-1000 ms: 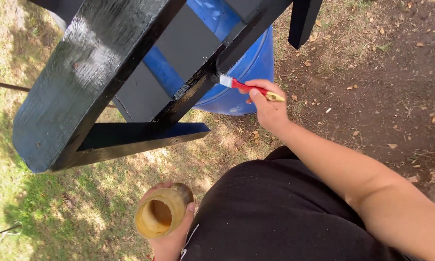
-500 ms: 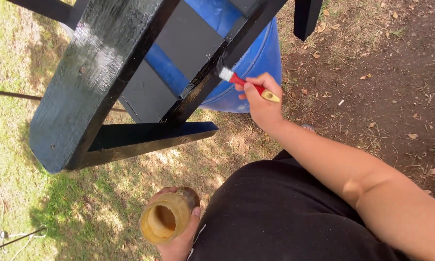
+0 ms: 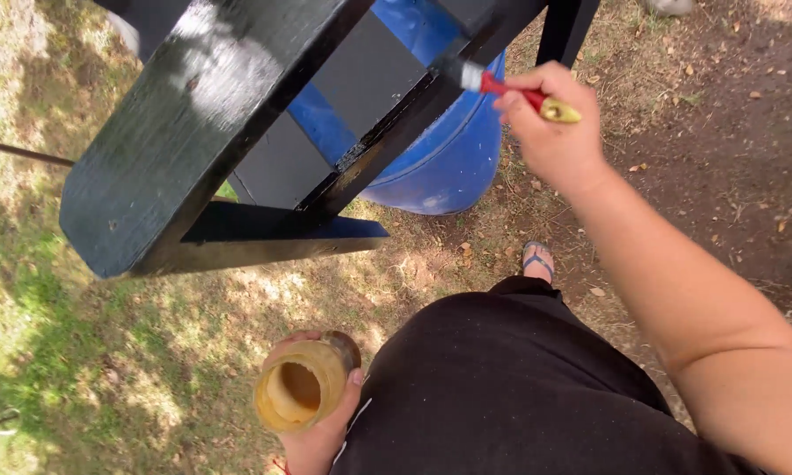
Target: Painting a wooden frame with black paint using a brush.
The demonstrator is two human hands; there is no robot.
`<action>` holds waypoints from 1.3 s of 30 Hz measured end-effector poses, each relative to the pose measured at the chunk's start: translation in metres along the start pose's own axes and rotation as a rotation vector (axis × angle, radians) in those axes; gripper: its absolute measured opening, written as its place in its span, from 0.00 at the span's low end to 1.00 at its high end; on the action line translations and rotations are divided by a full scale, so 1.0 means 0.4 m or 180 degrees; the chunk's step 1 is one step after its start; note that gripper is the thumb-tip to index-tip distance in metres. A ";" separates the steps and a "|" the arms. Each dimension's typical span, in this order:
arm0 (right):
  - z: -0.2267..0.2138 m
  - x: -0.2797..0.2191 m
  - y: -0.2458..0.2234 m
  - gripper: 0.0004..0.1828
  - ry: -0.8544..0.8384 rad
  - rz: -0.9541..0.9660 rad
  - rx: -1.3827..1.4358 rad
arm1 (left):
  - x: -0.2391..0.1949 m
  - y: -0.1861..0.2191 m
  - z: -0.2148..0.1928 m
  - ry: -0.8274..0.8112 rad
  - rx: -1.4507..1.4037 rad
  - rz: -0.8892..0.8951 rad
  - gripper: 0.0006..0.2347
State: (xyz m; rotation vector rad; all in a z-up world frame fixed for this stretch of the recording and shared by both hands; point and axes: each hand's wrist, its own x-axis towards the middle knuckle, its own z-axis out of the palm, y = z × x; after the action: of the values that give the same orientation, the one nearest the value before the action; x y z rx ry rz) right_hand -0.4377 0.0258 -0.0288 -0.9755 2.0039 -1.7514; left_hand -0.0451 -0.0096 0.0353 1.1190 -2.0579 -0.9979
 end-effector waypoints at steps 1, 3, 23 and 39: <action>-0.028 0.006 -0.027 0.02 -0.0249 -0.0060 -0.0622 | -0.001 0.000 0.000 0.0026 -0.0066 0.0060 0.24; -0.052 0.052 -0.017 0.06 -0.0538 -0.0847 -0.0874 | 0.000 0.010 -0.003 0.0020 0.0027 0.0082 0.24; -0.030 0.113 -0.102 0.07 -0.0788 0.0314 -0.0681 | -0.039 -0.054 -0.030 0.0222 -0.0639 -0.0007 0.26; -0.050 0.144 -0.093 0.06 -0.0858 0.0303 -0.0997 | -0.035 -0.071 -0.041 0.0292 -0.0543 0.0068 0.26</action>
State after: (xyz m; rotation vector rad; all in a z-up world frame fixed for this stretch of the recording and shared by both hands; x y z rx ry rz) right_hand -0.4812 0.0017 0.0228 -1.1204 2.1404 -1.2056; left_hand -0.0138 -0.0134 0.0188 1.0332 -1.8708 -1.0699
